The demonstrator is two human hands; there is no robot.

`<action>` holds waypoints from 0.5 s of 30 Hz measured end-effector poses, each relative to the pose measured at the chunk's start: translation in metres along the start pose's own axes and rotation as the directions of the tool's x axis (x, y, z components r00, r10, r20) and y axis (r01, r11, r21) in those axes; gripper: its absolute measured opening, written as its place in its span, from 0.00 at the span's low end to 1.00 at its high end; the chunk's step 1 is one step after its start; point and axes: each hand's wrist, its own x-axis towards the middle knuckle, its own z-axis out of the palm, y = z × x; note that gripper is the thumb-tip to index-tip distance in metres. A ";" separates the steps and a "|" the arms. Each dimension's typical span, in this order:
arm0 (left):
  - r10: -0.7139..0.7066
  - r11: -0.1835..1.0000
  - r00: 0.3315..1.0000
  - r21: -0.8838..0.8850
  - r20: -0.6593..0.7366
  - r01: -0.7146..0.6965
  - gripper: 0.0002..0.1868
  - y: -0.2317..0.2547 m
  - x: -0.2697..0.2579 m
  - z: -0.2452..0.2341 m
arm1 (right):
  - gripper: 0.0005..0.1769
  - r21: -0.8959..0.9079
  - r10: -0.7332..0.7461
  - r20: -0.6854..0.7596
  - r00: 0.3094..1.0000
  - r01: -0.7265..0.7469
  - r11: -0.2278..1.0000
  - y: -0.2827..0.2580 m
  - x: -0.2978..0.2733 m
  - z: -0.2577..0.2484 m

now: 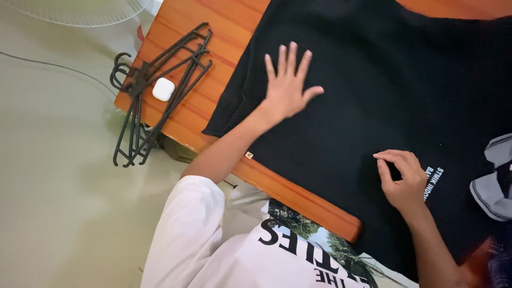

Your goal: Folding a black polo shirt on a wooden table.

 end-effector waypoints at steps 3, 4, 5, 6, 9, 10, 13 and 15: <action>0.163 0.985 0.983 -0.040 -0.080 -0.167 0.50 0.038 -0.025 0.007 | 0.07 -0.004 0.004 0.010 1.000 -0.004 1.000 -0.003 0.001 -0.001; 0.278 0.954 0.952 -0.083 -0.127 -0.289 0.49 0.053 -0.035 0.008 | 0.07 0.020 0.015 -0.004 1.000 -0.015 1.000 -0.008 0.002 -0.002; 0.280 0.953 0.952 -0.082 -0.127 -0.291 0.49 0.067 -0.047 -0.001 | 0.07 0.021 0.016 -0.006 1.000 -0.016 1.000 -0.009 0.003 -0.002; 0.419 0.905 0.907 -0.073 -0.032 -0.420 0.48 0.082 -0.059 -0.010 | 0.07 0.035 0.019 -0.009 1.000 -0.019 0.999 -0.009 0.004 -0.002; 0.599 0.794 0.801 -0.133 -0.003 -0.594 0.45 0.109 -0.088 -0.021 | 0.07 0.040 0.023 -0.007 1.000 -0.023 0.999 -0.007 0.004 -0.002; 0.643 0.743 0.763 -0.184 -0.071 -0.643 0.43 0.115 -0.097 -0.022 | 0.08 0.031 0.024 -0.001 1.000 -0.024 0.999 -0.005 0.004 -0.002; 0.642 0.761 0.766 -0.116 -0.001 -0.638 0.43 0.110 -0.085 -0.005 | 0.08 -0.040 -0.013 0.032 0.999 0.014 0.999 0.017 -0.004 0.007; 0.567 0.816 0.823 -0.111 -0.037 -0.567 0.42 0.090 -0.060 -0.008 | 0.08 0.007 -0.013 -0.003 1.000 0.013 1.000 0.004 0.000 0.003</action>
